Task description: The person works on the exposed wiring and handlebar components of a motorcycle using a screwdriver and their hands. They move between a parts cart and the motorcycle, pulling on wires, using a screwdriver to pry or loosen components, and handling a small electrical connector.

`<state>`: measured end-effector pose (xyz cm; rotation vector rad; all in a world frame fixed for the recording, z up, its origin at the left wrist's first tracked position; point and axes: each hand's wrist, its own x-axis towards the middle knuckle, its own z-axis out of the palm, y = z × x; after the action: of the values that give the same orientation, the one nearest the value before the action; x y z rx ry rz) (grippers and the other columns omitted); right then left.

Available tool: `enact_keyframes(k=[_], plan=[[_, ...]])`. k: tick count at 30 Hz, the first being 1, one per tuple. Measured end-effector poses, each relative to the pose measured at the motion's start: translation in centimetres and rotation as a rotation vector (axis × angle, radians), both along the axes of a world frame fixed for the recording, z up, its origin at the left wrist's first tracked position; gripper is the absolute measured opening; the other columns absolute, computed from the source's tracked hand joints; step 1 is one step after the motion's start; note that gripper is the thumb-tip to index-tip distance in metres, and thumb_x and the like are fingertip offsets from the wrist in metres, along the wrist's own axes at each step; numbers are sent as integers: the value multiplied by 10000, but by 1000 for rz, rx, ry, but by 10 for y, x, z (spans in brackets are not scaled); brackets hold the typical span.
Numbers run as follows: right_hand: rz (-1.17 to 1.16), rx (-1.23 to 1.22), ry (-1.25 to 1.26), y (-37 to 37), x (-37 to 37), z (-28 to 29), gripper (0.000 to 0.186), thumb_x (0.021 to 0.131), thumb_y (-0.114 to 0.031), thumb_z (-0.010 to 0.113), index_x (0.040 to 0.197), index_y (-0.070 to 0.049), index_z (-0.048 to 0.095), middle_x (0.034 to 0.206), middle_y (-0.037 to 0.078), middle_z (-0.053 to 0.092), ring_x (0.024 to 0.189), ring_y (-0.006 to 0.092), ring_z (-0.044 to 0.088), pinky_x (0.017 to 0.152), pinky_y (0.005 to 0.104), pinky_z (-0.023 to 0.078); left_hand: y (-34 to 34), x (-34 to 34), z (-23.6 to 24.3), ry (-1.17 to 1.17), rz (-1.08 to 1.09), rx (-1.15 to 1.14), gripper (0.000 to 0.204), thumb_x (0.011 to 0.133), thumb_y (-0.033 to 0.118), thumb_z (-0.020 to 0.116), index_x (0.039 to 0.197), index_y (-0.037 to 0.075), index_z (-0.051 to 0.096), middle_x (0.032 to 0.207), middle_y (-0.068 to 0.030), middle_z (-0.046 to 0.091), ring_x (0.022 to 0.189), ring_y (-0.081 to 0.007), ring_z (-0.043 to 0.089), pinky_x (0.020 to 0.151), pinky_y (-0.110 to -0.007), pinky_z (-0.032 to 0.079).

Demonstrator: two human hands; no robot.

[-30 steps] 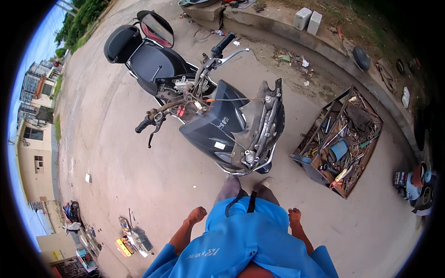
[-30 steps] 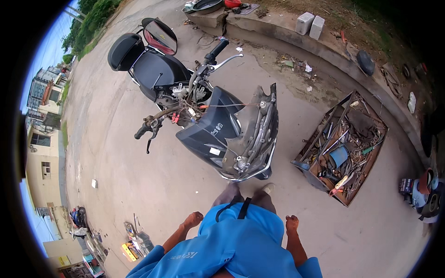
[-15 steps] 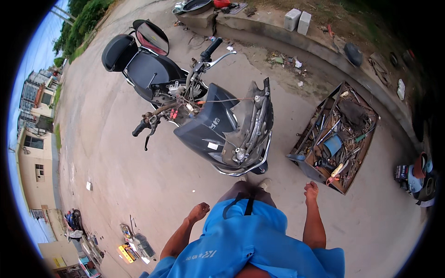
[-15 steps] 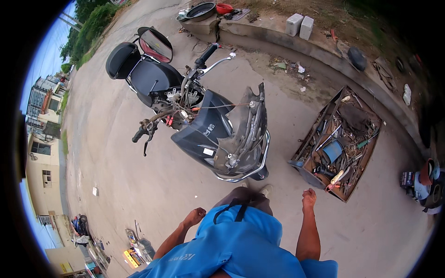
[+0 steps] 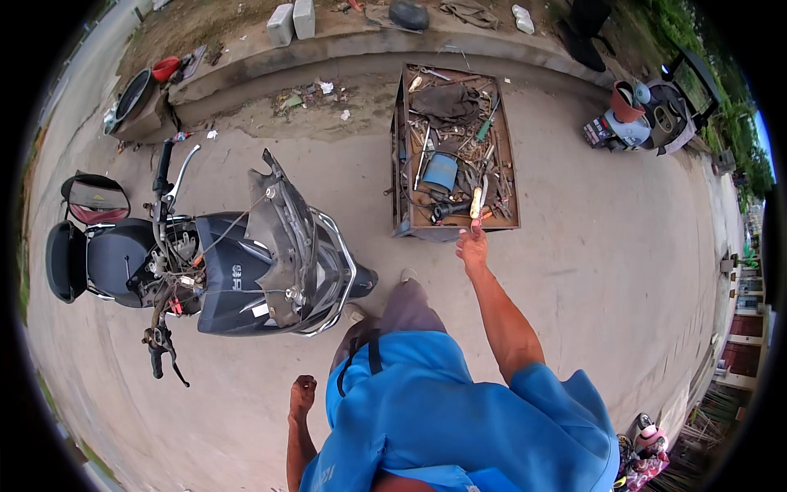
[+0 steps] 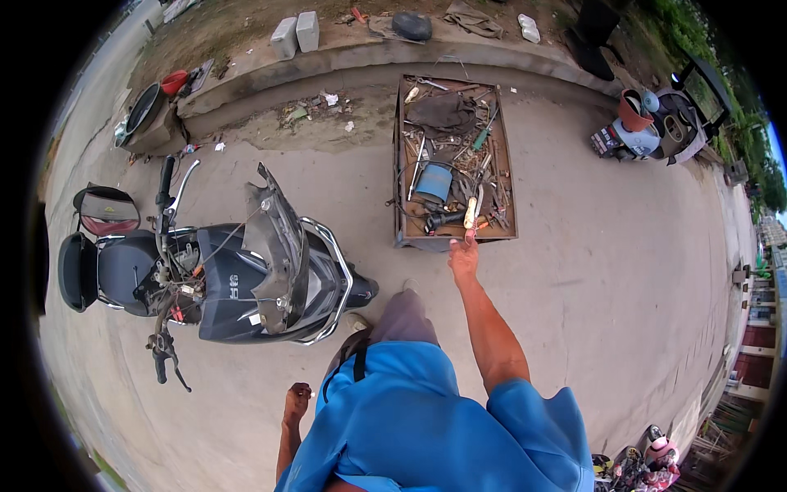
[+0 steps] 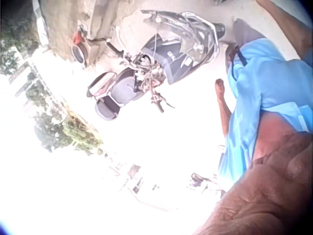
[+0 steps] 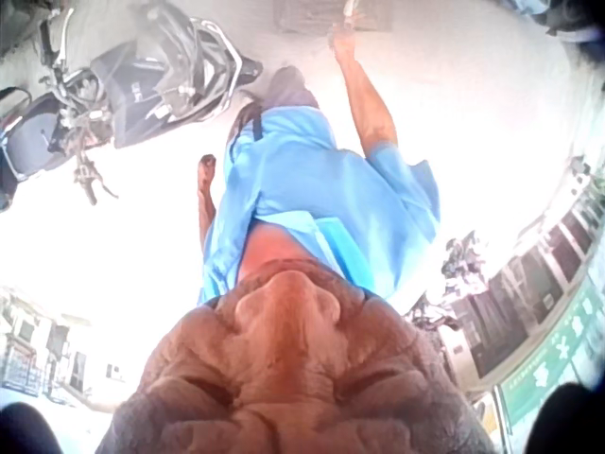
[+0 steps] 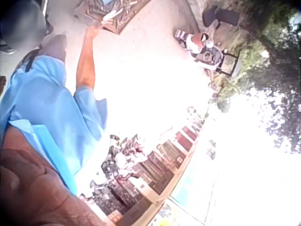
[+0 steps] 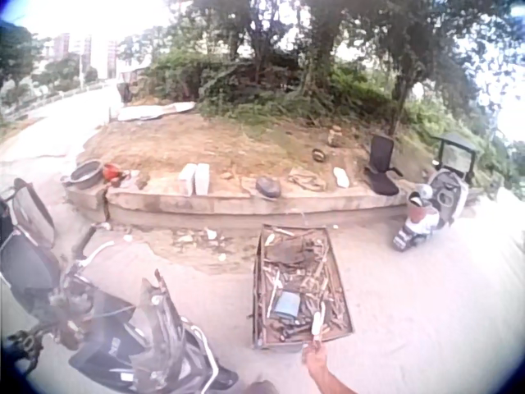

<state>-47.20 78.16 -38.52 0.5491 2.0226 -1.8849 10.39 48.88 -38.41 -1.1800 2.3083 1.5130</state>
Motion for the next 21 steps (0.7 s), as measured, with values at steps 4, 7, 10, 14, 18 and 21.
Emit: enact_keyframes(k=[4, 7, 10, 14, 18, 21], plan=[[-410, -62, -302, -9, -54, 0, 525, 895, -319, 727, 1308, -92, 497, 1123, 64, 573, 838, 214, 605, 778, 456, 560, 23, -22, 43, -69, 119, -60, 262, 948, 190, 583, 1064, -32, 659, 889, -164, 708, 819, -267, 694, 743, -367, 546], [-482, -313, -520, 21, -89, -33, 327, 965, -375, 650, 1179, -158, 534, 1233, 61, 516, 1077, 313, 538, 934, 606, 496, 45, -27, 36, -125, 201, -90, 285, 930, 203, 604, 1064, -45, 653, 913, -187, 714, 834, -294, 701, 762, -374, 550], [-509, -344, -623, 7, -91, -24, 235, 1003, -340, 596, 1177, -190, 549, 1252, 45, 526, 1152, 335, 495, 947, 624, 495, 91, -46, 47, -191, 291, -55, 274, 922, 204, 611, 1047, -34, 663, 917, -194, 718, 840, -292, 709, 766, -375, 552], [-325, -284, -636, 41, -100, -67, 256, 1006, -332, 591, 1224, -205, 545, 1305, 54, 537, 1070, 389, 559, 887, 619, 534, 127, -89, 37, -263, 171, -27, 211, 899, 174, 620, 973, -16, 674, 909, -183, 725, 877, -310, 723, 764, -375, 566], [-365, -207, -761, 37, -112, -71, 330, 1006, -326, 594, 1289, -171, 524, 1251, 136, 563, 1039, 417, 576, 858, 649, 528, 146, -150, 39, -239, 136, 4, 190, 893, 161, 621, 990, 11, 683, 915, -171, 731, 862, -300, 730, 766, -370, 572], [-348, -210, -786, 37, -130, -54, 361, 1000, -327, 603, 1306, -155, 517, 1296, 161, 559, 1126, 457, 560, 886, 699, 499, 143, -205, 63, -238, 115, -55, 215, 903, 171, 629, 1032, 9, 687, 930, -168, 737, 858, -290, 733, 759, -377, 574]])
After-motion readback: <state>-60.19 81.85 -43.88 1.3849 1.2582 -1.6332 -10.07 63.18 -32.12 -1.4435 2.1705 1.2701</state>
